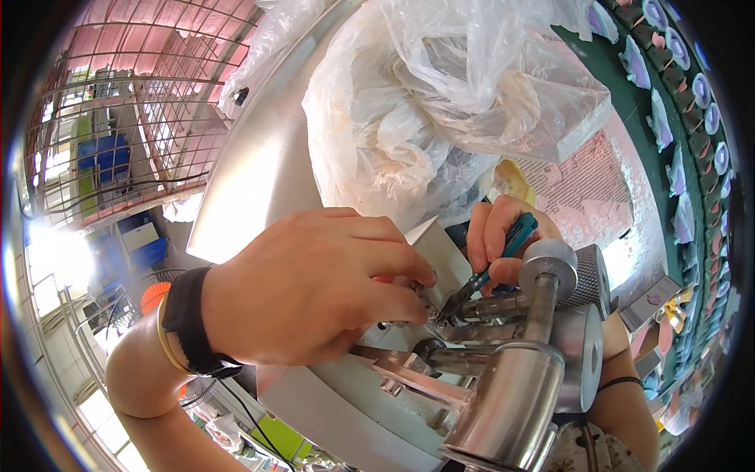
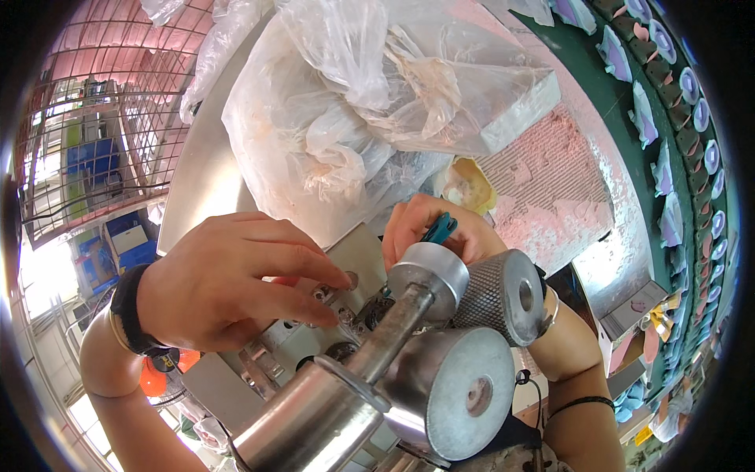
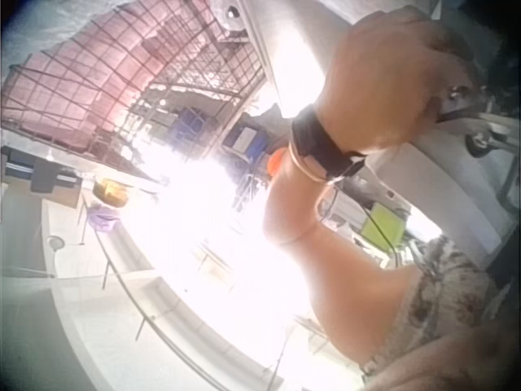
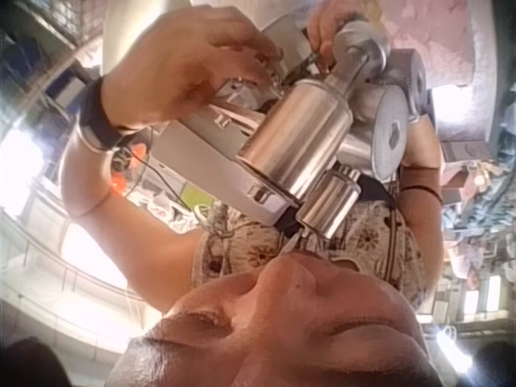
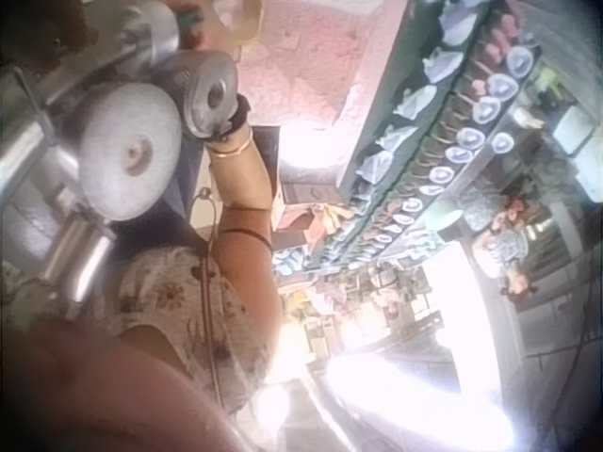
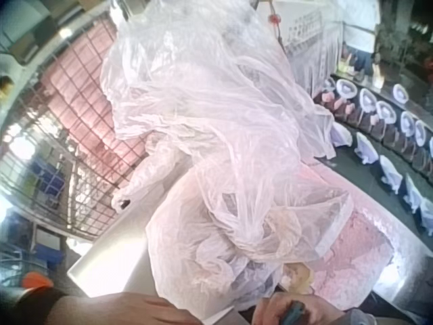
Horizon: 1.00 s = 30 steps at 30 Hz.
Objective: Operating a machine to process shoe components, handling materials in bags, and applying adhesive with a brush.
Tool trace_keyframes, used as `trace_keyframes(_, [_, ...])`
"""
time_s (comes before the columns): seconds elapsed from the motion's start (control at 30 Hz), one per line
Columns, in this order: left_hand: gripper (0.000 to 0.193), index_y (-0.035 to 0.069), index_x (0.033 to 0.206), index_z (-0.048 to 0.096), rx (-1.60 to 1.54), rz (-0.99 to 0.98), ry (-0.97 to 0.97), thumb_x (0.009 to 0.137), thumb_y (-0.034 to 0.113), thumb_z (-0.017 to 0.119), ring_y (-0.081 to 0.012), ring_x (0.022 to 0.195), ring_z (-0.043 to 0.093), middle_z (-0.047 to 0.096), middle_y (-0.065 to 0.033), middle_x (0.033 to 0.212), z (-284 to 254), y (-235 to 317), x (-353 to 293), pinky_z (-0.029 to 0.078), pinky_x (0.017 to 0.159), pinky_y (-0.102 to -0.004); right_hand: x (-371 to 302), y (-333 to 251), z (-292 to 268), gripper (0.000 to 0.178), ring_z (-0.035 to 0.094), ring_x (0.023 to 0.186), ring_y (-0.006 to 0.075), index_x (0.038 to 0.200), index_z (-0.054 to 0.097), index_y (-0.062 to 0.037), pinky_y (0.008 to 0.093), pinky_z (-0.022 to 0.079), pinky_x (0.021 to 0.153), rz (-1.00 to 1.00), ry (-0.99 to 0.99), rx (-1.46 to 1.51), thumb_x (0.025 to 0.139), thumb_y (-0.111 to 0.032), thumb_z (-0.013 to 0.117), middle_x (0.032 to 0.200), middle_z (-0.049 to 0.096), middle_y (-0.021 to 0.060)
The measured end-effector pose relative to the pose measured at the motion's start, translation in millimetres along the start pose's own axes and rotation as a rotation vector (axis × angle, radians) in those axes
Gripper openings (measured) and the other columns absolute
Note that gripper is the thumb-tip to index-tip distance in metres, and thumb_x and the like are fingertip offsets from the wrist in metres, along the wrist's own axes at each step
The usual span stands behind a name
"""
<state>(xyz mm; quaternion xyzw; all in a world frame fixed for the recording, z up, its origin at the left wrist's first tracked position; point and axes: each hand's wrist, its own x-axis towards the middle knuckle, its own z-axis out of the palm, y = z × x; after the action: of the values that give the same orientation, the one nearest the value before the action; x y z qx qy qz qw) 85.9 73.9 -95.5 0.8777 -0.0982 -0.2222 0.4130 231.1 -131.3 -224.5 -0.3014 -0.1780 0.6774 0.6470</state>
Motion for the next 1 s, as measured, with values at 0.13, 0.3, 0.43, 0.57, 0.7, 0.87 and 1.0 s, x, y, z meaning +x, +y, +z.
trace_keyframes(0.13, [0.050, 0.017, 0.103, 0.070, -0.013, 0.008, 0.005, 0.056, 0.001, 0.067, -0.0273, 0.100, 0.062, 0.064, -0.0041, 0.119, 1.6, -3.0, 0.3, 0.052, 0.077, -0.0368, 0.3, -2.0, -1.6, 0.040, 0.057, 0.081, 0.0168, 0.090, 0.055, -0.0059, 0.0272, 0.046, 0.072, 0.006, -0.007, 0.023, 0.066, -0.013, 0.087, 0.089, 0.057, 0.0074])
trace_keyframes(0.3, [0.049, 0.016, 0.102, 0.071, -0.021, 0.000, 0.003, 0.056, 0.001, 0.066, -0.0277, 0.098, 0.062, 0.064, -0.0046, 0.118, 1.0, -2.6, 0.5, 0.051, 0.076, -0.0368, -0.6, 2.7, -2.8, 0.041, 0.056, 0.080, 0.0165, 0.090, 0.055, -0.0062, 0.0265, 0.045, 0.071, -0.043, 0.010, -0.029, 0.067, -0.016, 0.087, 0.087, 0.057, 0.0081])
trace_keyframes(0.43, [0.047, 0.016, 0.102, 0.071, -0.023, 0.001, 0.016, 0.058, 0.001, 0.064, -0.0276, 0.098, 0.062, 0.064, -0.0047, 0.118, 1.9, -2.4, 0.0, 0.051, 0.076, -0.0367, -0.7, 10.4, -4.4, 0.040, 0.055, 0.079, 0.0155, 0.090, 0.056, -0.0070, 0.0260, 0.044, 0.070, -0.103, -0.008, -0.006, 0.068, -0.018, 0.087, 0.088, 0.058, 0.0086])
trace_keyframes(0.57, [0.040, 0.016, 0.100, 0.072, 0.001, -0.006, 0.002, 0.065, 0.000, 0.063, -0.0268, 0.096, 0.062, 0.064, -0.0044, 0.116, 1.3, -2.7, 1.1, 0.051, 0.076, -0.0363, 1.8, 19.1, -5.6, 0.039, 0.054, 0.078, 0.0147, 0.092, 0.055, -0.0070, 0.0249, 0.044, 0.069, -0.082, -0.025, 0.093, 0.070, -0.018, 0.086, 0.088, 0.057, 0.0082])
trace_keyframes(0.7, [0.033, 0.016, 0.098, 0.072, 0.021, -0.002, 0.001, 0.070, -0.001, 0.063, -0.0261, 0.095, 0.063, 0.065, -0.0042, 0.113, 1.4, -3.5, 1.8, 0.051, 0.074, -0.0361, 5.0, 22.3, -4.7, 0.040, 0.054, 0.078, 0.0144, 0.097, 0.054, -0.0061, 0.0236, 0.044, 0.068, 0.016, -0.030, 0.256, 0.076, -0.026, 0.082, 0.091, 0.055, 0.0084])
trace_keyframes(0.87, [0.029, 0.015, 0.095, 0.072, 0.000, 0.009, 0.040, 0.074, -0.003, 0.062, -0.0260, 0.093, 0.063, 0.065, -0.0045, 0.111, 3.3, -2.5, 3.8, 0.051, 0.072, -0.0360, 2.5, 32.3, -11.9, 0.043, 0.055, 0.080, 0.0147, 0.098, 0.054, -0.0047, 0.0243, 0.046, 0.067, 0.034, -0.117, 0.484, 0.077, -0.032, 0.081, 0.094, 0.054, 0.0089])
trace_keyframes(1.0, [0.029, 0.014, 0.094, 0.072, -0.017, -0.015, 0.028, 0.072, -0.003, 0.062, -0.0263, 0.093, 0.063, 0.065, -0.0049, 0.111, 2.8, -4.7, 0.6, 0.051, 0.072, -0.0362, 4.1, 43.3, -18.2, 0.042, 0.056, 0.081, 0.0149, 0.097, 0.055, -0.0027, 0.0242, 0.046, 0.068, 0.073, -0.099, 0.402, 0.075, -0.026, 0.082, 0.093, 0.054, 0.0083])
